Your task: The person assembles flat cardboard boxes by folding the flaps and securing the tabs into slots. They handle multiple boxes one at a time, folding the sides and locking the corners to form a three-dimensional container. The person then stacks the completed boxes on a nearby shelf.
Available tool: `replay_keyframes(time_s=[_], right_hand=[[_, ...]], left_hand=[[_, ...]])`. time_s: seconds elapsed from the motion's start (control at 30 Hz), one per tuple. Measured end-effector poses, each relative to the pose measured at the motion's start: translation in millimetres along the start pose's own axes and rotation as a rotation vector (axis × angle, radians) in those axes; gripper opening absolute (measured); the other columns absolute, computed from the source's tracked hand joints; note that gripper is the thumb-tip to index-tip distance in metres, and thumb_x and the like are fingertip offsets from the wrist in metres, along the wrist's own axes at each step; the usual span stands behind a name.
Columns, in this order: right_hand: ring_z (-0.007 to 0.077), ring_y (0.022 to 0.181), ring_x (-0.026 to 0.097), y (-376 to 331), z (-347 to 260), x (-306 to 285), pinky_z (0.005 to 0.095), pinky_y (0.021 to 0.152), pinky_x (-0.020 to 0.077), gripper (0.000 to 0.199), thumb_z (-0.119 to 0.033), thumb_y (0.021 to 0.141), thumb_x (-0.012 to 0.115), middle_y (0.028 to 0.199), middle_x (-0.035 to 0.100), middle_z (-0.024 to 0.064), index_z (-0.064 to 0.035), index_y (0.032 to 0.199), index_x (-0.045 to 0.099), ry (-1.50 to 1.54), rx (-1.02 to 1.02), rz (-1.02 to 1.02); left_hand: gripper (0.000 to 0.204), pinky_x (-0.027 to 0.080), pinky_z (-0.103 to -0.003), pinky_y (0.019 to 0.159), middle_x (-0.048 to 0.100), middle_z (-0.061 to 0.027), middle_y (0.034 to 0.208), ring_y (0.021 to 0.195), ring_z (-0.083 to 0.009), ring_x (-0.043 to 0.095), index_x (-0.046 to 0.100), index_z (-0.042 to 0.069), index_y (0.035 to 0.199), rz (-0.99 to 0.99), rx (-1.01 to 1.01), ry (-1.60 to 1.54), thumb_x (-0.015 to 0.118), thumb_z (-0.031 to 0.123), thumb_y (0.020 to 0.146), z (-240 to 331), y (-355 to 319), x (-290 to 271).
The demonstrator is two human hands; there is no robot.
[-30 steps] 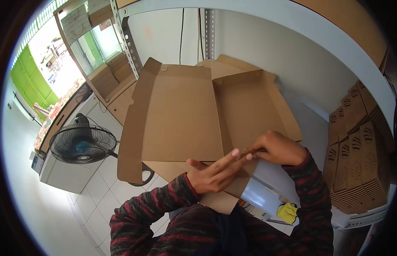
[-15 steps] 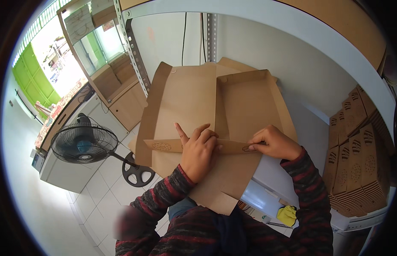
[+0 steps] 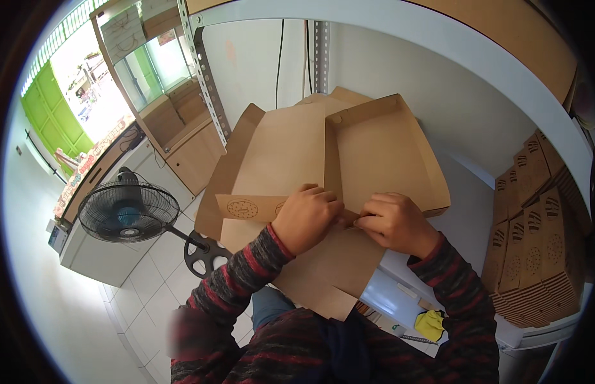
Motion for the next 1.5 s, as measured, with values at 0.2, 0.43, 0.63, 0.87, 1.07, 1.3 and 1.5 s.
replay_keyframes(time_s=[0.2,0.43,0.63,0.87,1.07,1.3,1.5], right_hand=[[0.0197,0.068,0.057,3,-12,-1,0.033,0.06,0.0484,0.005,-0.008,0.069,0.063,0.07,0.053,0.0032,-0.007,0.068,0.058,-0.153,-0.109,0.073],[0.017,0.07,0.058,8,-34,5,0.0291,0.061,0.0469,0.006,-0.009,0.068,0.063,0.072,0.055,0.0016,-0.007,0.073,0.06,-0.21,-0.222,0.098],[0.0154,0.075,0.061,-1,-41,8,0.0269,0.064,0.0477,0.009,-0.01,0.068,0.064,0.075,0.058,0.0011,-0.0073,0.076,0.062,-0.302,-0.287,0.22],[0.0168,0.077,0.065,-8,-47,21,0.0292,0.065,0.0486,0.012,-0.011,0.072,0.066,0.085,0.067,0.0044,-0.0065,0.083,0.066,-0.35,-0.35,0.159],[0.0176,0.077,0.066,-9,-50,21,0.0286,0.064,0.0485,0.009,-0.009,0.072,0.065,0.084,0.067,0.0072,-0.0052,0.08,0.064,-0.339,-0.343,0.173],[0.0171,0.068,0.063,-12,-45,22,0.0282,0.058,0.0473,0.009,-0.002,0.071,0.067,0.08,0.065,0.008,-0.0029,0.08,0.064,-0.322,-0.359,0.203],[0.0172,0.066,0.062,-11,-42,23,0.0284,0.057,0.0471,0.009,-0.002,0.071,0.067,0.08,0.065,0.0083,-0.0016,0.079,0.064,-0.274,-0.341,0.224]], left_hand=[[0.009,0.051,-0.042,0.067,0.065,-0.0143,0.073,0.073,-0.0335,0.065,0.066,0.004,0.084,-0.062,0.092,-0.076,0.065,0.011,0.077,-16,-6,3],[0.011,0.051,-0.041,0.066,0.065,-0.0109,0.071,0.07,-0.0319,0.065,0.066,0.007,0.086,-0.082,0.004,-0.111,0.069,0.01,0.076,-24,9,-24],[0.005,0.051,-0.038,0.061,0.065,-0.0092,0.071,0.069,-0.0298,0.066,0.067,0.01,0.072,-0.112,0.09,0.085,0.071,0.012,0.072,-2,27,-41],[0.009,0.053,-0.038,0.057,0.065,-0.0101,0.068,0.067,-0.0289,0.067,0.065,0.009,0.067,-0.15,0.22,0.195,0.071,0.015,0.07,20,38,-35],[0.01,0.053,-0.037,0.055,0.064,-0.0097,0.065,0.063,-0.0296,0.067,0.066,0.011,0.066,-0.127,0.27,0.132,0.073,0.018,0.068,19,38,-23],[0.006,0.052,-0.037,0.06,0.064,-0.0079,0.066,0.067,-0.0279,0.067,0.068,0.016,0.066,-0.241,0.161,0.015,0.07,0.014,0.07,11,41,-25],[0.005,0.052,-0.036,0.061,0.066,-0.0066,0.069,0.069,-0.0277,0.067,0.069,0.015,0.067,-0.322,0.13,0.002,0.07,0.012,0.071,5,42,-17]])
Point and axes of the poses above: each hand's wrist, its own y-axis towards the middle knuckle, its own x-axis out of the palm, z = x × y, the point moved 5 cm from there along y, towards the middle knuckle
